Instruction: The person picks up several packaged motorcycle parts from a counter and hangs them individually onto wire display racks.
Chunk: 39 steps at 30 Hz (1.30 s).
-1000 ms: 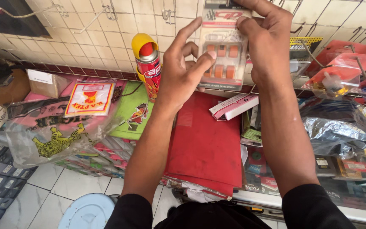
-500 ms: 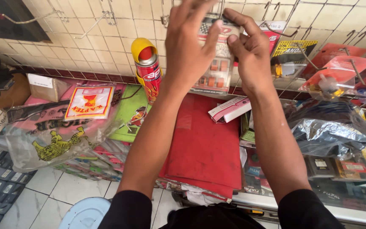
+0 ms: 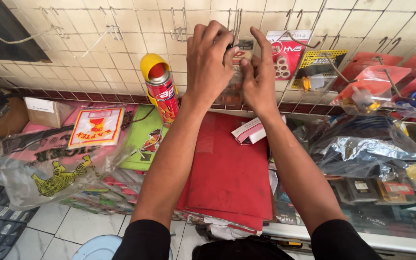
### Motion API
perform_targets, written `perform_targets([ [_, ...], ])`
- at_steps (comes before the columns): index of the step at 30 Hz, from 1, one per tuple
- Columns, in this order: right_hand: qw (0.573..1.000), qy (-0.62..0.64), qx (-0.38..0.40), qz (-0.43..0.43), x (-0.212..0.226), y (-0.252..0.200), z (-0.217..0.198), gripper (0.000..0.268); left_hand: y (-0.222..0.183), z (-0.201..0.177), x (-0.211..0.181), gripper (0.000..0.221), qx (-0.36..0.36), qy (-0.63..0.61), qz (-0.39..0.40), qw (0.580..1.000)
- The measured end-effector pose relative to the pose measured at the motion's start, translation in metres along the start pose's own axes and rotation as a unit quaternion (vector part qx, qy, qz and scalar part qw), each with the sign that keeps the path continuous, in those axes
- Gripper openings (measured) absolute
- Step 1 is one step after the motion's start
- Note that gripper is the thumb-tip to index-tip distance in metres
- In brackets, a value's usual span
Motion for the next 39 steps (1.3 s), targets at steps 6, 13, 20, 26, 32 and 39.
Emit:
perform_targets([
  [6, 0.995, -0.082, -0.054, -0.032, -0.01, 0.005, 0.001, 0.058, -0.008, 0.005, 0.004, 0.026, -0.038, 0.022, 0.036, 0.998],
  [13, 0.947, -0.274, -0.086, -0.146, 0.014, 0.009, 0.006, 0.068, -0.005, 0.022, 0.012, 0.033, -0.043, 0.057, 0.089, 0.993],
  [20, 0.902, -0.4, -0.081, -0.144, 0.024, -0.013, 0.021, 0.071, -0.004, 0.029, 0.018, 0.033, -0.053, 0.044, 0.107, 0.992],
  [26, 0.883, -0.437, -0.039, -0.166, 0.014, -0.024, 0.036, 0.069, -0.004, 0.032, 0.023, 0.038, -0.068, 0.032, 0.107, 0.991],
  [32, 0.884, -0.438, 0.009, -0.163, -0.01, -0.026, 0.046, 0.047, -0.004, 0.038, 0.024, 0.044, -0.063, 0.036, 0.108, 0.992],
  [39, 0.877, -0.437, 0.015, -0.199, -0.018, -0.03, 0.044, 0.046, -0.007, 0.037, 0.024, 0.039, -0.071, 0.039, 0.1, 0.992],
])
Point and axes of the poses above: each hand's wrist, its own y-axis towards the middle knuckle, its own z-axis out of the palm, x = y × z, the point moved 9 cm from there along y, towards the middle knuckle, and after that the axes turned 2 degrees about y, right-handed, at the moved point
